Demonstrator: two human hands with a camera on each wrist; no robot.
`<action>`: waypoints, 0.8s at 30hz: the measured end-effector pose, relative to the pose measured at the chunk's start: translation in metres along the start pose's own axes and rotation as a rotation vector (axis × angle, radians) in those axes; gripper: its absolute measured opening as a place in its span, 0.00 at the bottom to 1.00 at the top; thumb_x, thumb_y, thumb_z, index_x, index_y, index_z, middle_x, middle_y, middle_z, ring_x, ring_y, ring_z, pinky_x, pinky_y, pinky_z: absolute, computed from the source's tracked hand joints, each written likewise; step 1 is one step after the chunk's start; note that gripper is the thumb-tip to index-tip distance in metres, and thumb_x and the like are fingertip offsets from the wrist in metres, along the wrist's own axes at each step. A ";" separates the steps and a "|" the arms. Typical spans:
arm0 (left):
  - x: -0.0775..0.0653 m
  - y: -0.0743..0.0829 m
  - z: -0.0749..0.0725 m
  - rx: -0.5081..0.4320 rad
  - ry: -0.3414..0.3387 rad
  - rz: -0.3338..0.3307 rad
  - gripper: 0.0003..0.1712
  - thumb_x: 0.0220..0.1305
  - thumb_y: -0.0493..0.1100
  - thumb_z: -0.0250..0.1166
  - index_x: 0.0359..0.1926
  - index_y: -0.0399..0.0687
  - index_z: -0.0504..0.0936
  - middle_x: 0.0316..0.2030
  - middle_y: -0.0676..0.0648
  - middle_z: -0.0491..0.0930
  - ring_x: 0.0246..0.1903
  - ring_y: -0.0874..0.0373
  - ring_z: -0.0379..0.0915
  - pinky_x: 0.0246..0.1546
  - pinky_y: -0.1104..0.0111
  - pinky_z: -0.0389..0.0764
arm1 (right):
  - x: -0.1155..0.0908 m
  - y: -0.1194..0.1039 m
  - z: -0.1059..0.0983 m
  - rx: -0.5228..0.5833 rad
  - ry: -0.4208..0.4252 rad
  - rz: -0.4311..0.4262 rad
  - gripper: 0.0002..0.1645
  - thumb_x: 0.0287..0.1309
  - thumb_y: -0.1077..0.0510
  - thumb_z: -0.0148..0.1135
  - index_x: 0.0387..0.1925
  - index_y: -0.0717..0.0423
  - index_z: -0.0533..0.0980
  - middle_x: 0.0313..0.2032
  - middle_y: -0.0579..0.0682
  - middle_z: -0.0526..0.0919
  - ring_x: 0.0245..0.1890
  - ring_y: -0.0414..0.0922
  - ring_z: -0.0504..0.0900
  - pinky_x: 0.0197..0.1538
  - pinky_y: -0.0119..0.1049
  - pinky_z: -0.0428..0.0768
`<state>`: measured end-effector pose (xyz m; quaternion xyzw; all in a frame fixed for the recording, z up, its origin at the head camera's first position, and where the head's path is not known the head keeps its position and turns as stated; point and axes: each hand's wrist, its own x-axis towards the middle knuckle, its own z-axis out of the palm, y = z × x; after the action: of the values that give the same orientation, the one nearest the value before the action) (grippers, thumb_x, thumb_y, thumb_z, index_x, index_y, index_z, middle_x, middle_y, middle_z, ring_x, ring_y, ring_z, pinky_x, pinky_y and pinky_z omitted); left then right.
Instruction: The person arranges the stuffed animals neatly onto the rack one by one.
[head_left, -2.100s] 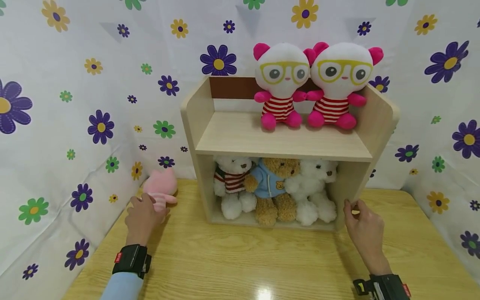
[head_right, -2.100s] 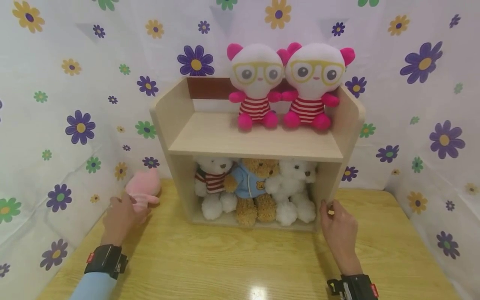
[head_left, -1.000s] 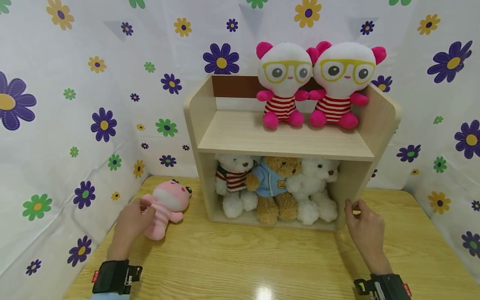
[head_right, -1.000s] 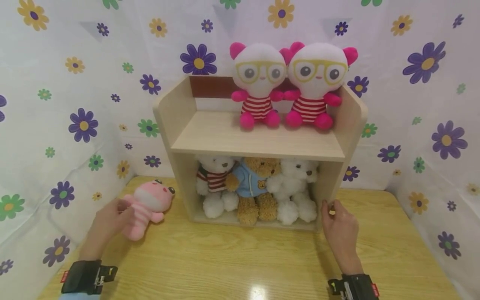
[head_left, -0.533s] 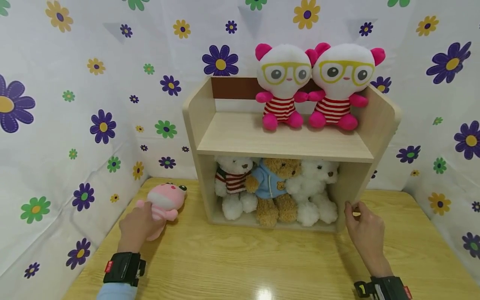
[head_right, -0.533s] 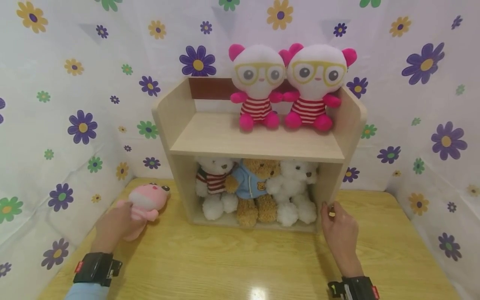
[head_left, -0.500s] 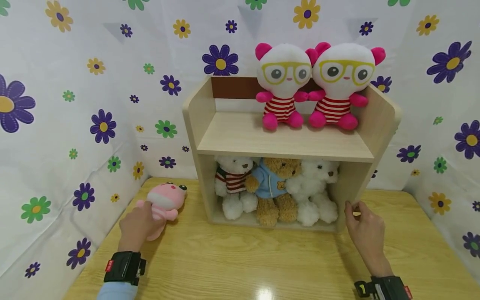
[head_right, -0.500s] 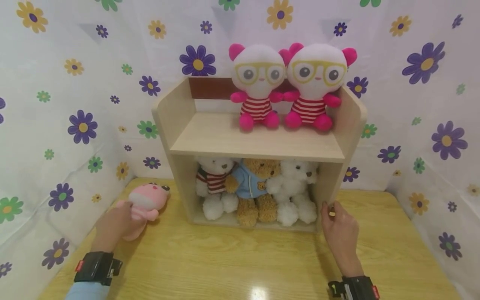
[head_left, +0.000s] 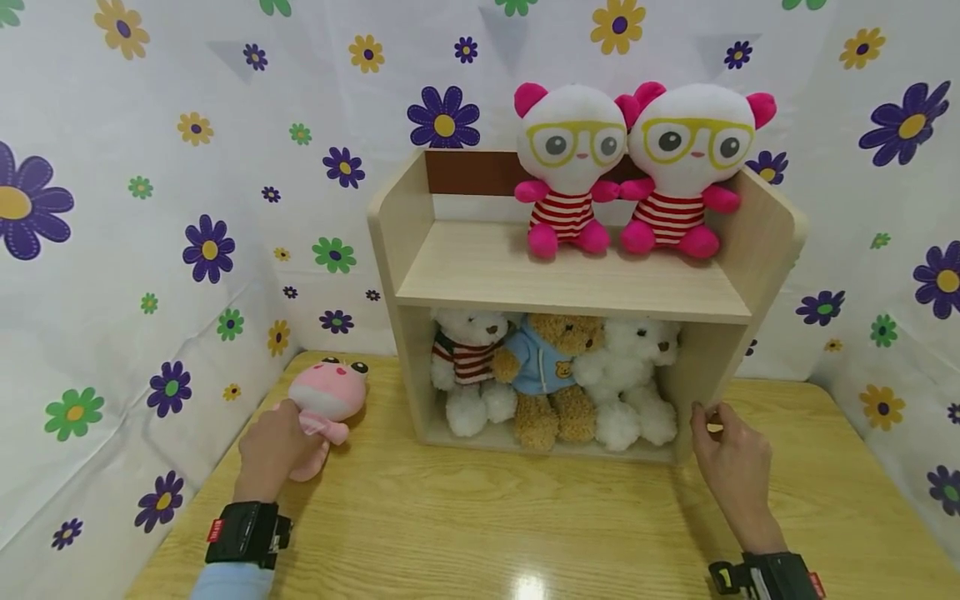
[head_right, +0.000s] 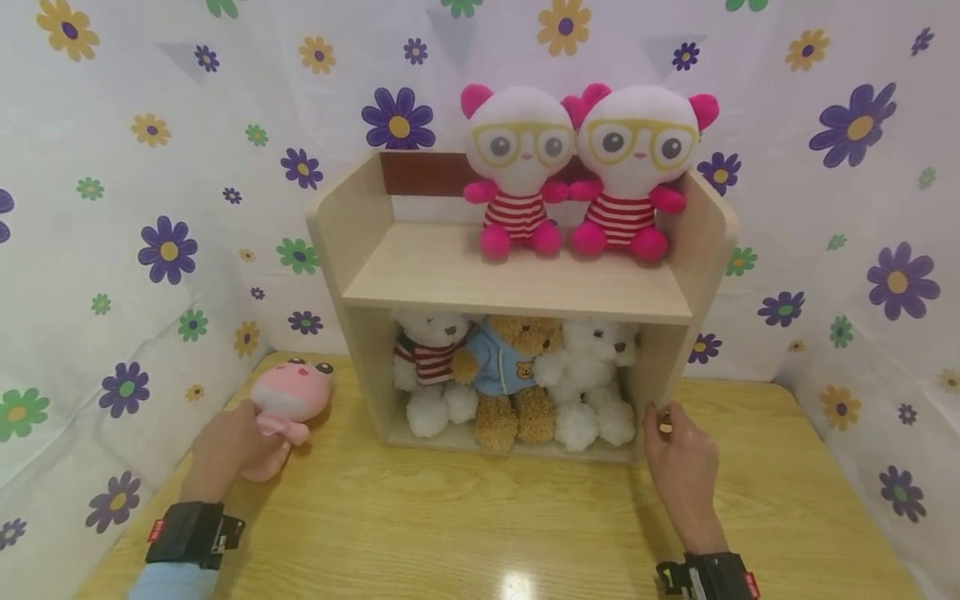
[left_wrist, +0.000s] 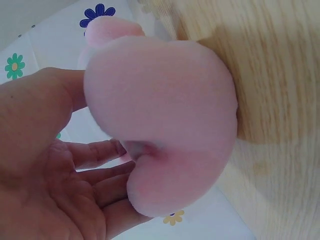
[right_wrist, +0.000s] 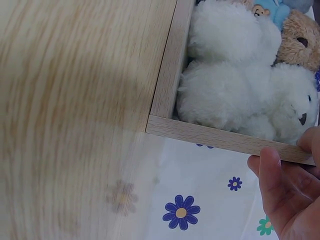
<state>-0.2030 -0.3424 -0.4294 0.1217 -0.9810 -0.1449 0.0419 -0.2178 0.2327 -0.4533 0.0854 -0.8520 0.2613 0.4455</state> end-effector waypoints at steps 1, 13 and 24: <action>0.000 0.000 0.000 -0.008 0.004 0.001 0.30 0.60 0.47 0.70 0.50 0.24 0.74 0.38 0.27 0.81 0.33 0.37 0.80 0.31 0.46 0.81 | 0.000 0.000 0.000 0.001 0.001 0.002 0.09 0.58 0.67 0.68 0.25 0.68 0.78 0.19 0.63 0.84 0.16 0.57 0.85 0.20 0.20 0.71; -0.003 -0.014 -0.003 -0.128 -0.013 -0.026 0.38 0.62 0.49 0.71 0.58 0.21 0.69 0.51 0.21 0.77 0.43 0.34 0.77 0.46 0.44 0.78 | 0.001 0.001 0.000 -0.002 0.010 0.001 0.09 0.57 0.67 0.69 0.25 0.68 0.78 0.20 0.63 0.84 0.16 0.57 0.85 0.20 0.21 0.71; -0.011 -0.013 -0.002 -0.244 0.151 0.030 0.37 0.62 0.49 0.73 0.56 0.20 0.70 0.45 0.20 0.80 0.32 0.40 0.80 0.28 0.56 0.80 | 0.000 0.001 -0.001 -0.009 -0.006 -0.003 0.09 0.58 0.67 0.69 0.25 0.68 0.78 0.19 0.63 0.84 0.16 0.56 0.85 0.18 0.22 0.70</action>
<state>-0.1894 -0.3526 -0.4319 0.1115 -0.9519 -0.2530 0.1321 -0.2172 0.2335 -0.4535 0.0857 -0.8544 0.2567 0.4437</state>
